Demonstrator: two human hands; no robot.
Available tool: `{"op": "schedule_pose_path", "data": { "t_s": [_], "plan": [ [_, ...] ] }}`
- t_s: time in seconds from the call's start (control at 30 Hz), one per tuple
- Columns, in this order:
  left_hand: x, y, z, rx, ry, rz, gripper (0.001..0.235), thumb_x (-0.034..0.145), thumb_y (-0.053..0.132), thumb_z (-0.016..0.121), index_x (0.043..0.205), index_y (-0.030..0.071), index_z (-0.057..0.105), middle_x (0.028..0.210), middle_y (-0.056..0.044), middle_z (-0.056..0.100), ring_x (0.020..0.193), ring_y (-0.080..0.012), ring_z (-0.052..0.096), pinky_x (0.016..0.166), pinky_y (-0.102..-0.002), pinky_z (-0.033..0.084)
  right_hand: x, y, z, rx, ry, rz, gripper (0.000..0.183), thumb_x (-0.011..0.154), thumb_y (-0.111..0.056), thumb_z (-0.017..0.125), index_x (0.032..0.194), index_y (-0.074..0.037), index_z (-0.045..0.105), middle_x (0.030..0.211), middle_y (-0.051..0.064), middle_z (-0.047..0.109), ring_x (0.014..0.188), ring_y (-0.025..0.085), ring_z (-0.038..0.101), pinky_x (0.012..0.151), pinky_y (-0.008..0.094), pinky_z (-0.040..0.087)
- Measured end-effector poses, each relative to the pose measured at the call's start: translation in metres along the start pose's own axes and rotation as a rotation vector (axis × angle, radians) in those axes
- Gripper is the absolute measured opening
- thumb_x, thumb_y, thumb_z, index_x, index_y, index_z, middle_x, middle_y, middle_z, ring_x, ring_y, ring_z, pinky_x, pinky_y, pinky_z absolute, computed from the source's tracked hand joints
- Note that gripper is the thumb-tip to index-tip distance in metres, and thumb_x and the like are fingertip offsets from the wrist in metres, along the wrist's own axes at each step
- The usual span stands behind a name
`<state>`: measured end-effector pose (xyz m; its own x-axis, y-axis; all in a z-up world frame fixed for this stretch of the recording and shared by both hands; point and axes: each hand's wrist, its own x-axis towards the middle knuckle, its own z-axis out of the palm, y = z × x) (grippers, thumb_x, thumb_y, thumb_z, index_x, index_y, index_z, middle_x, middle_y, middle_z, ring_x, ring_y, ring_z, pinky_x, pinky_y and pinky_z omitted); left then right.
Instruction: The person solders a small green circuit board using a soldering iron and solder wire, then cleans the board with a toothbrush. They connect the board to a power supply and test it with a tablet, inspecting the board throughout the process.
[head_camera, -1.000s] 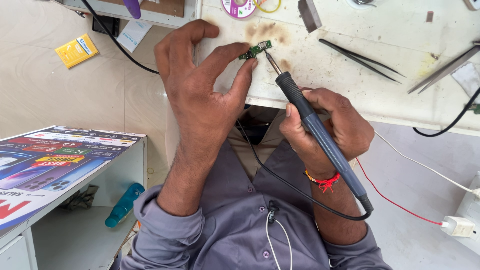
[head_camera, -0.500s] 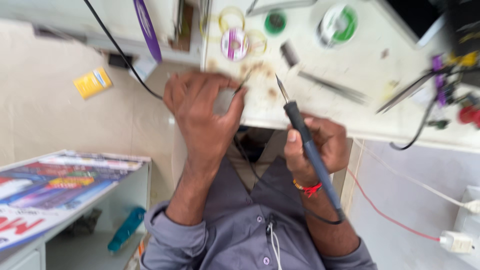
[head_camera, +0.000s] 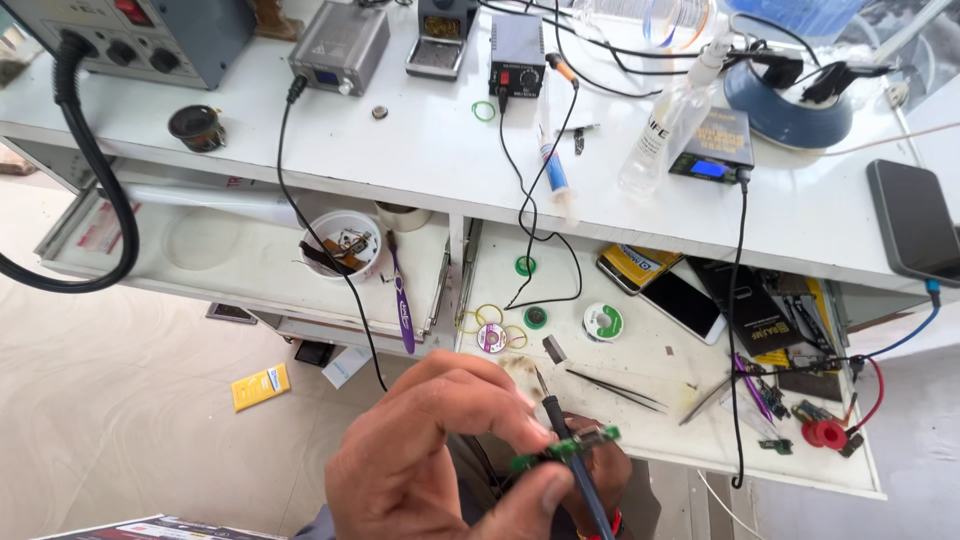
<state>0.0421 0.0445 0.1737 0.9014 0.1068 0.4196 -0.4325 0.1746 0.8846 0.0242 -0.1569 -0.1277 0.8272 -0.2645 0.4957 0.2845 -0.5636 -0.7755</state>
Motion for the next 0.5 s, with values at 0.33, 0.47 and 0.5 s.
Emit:
{"op": "schedule_pose_path", "data": {
  "t_s": [0.33, 0.47, 0.5],
  "plan": [
    [0.001, 0.018, 0.009, -0.030, 0.008, -0.047, 0.024, 0.067, -0.001, 0.089, 0.084, 0.005, 0.072, 0.082, -0.007, 0.074, 0.085, -0.0165, 0.073, 0.082, -0.032, 0.058, 0.002, 0.011, -0.012, 0.004, -0.080, 0.020, 0.051, 0.072, -0.035, 0.085, 0.110, -0.007, 0.066, 0.085, 0.007, 0.077, 0.073, 0.019, 0.077, 0.064, 0.032, 0.061],
    [-0.002, 0.014, 0.008, -0.034, -0.005, -0.068, 0.024, 0.068, -0.001, 0.090, 0.084, 0.003, 0.073, 0.082, -0.008, 0.075, 0.085, -0.0175, 0.073, 0.079, -0.032, 0.059, 0.001, 0.012, -0.017, -0.074, -0.109, -0.065, 0.058, 0.068, -0.040, 0.085, 0.111, -0.008, 0.064, 0.089, 0.007, 0.076, 0.074, 0.019, 0.075, 0.063, 0.034, 0.059],
    [-0.002, 0.013, 0.008, -0.033, -0.009, -0.079, 0.025, 0.067, 0.000, 0.091, 0.084, 0.003, 0.073, 0.081, -0.007, 0.075, 0.085, -0.0174, 0.073, 0.076, -0.032, 0.059, 0.001, 0.012, -0.017, -0.076, -0.127, -0.035, 0.058, 0.068, -0.041, 0.085, 0.112, -0.008, 0.065, 0.088, 0.007, 0.076, 0.073, 0.018, 0.075, 0.063, 0.034, 0.059]
  ]
}}
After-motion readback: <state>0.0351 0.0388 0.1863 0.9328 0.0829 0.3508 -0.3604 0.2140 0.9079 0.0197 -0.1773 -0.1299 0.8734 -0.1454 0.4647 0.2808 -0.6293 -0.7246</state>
